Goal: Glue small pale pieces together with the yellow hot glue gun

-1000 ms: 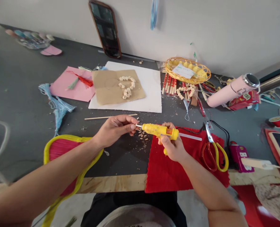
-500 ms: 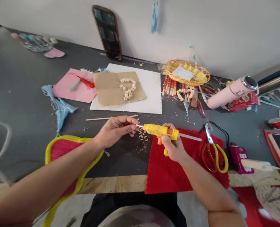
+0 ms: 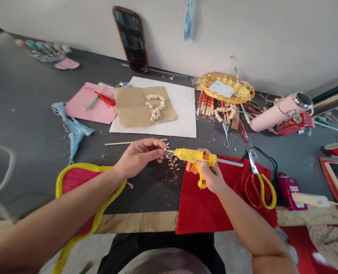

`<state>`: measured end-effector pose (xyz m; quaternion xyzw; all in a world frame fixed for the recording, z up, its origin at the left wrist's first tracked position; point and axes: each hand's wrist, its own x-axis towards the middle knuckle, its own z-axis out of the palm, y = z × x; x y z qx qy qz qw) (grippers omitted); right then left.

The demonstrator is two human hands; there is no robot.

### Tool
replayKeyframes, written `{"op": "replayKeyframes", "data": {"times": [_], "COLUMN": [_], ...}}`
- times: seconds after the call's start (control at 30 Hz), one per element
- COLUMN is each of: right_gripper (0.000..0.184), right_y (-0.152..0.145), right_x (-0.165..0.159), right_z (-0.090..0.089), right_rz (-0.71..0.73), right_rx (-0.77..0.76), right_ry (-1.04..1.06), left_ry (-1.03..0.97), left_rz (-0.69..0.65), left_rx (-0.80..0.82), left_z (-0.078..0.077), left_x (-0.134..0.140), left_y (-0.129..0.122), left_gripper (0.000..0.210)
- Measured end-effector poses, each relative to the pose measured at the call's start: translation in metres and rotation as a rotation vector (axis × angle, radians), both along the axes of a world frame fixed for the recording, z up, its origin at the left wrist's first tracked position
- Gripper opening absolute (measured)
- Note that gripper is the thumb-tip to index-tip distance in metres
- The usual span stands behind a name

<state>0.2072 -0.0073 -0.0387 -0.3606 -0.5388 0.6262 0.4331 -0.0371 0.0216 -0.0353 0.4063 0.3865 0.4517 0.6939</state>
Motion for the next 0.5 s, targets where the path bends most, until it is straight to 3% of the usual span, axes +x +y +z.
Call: {"op": "replayKeyframes", "data": {"times": [0.23, 0.37, 0.5], "right_gripper": [0.045, 0.062, 0.067], "right_y": [0.002, 0.008, 0.013], "right_x": [-0.001, -0.002, 0.000], "right_z": [-0.005, -0.002, 0.001], "right_rz": [0.009, 0.116, 0.175], "right_rx": [-0.182, -0.356, -0.441], "right_ry": [0.126, 0.243, 0.304], "left_ry": [0.003, 0.001, -0.008], "left_rz": [-0.019, -0.028, -0.033], "left_rx": [-0.006, -0.007, -0.017], "left_z": [0.001, 0.001, 0.003], "left_x": [0.000, 0.000, 0.000], "left_y": [0.000, 0.000, 0.000], "left_gripper": [0.022, 0.022, 0.021]}}
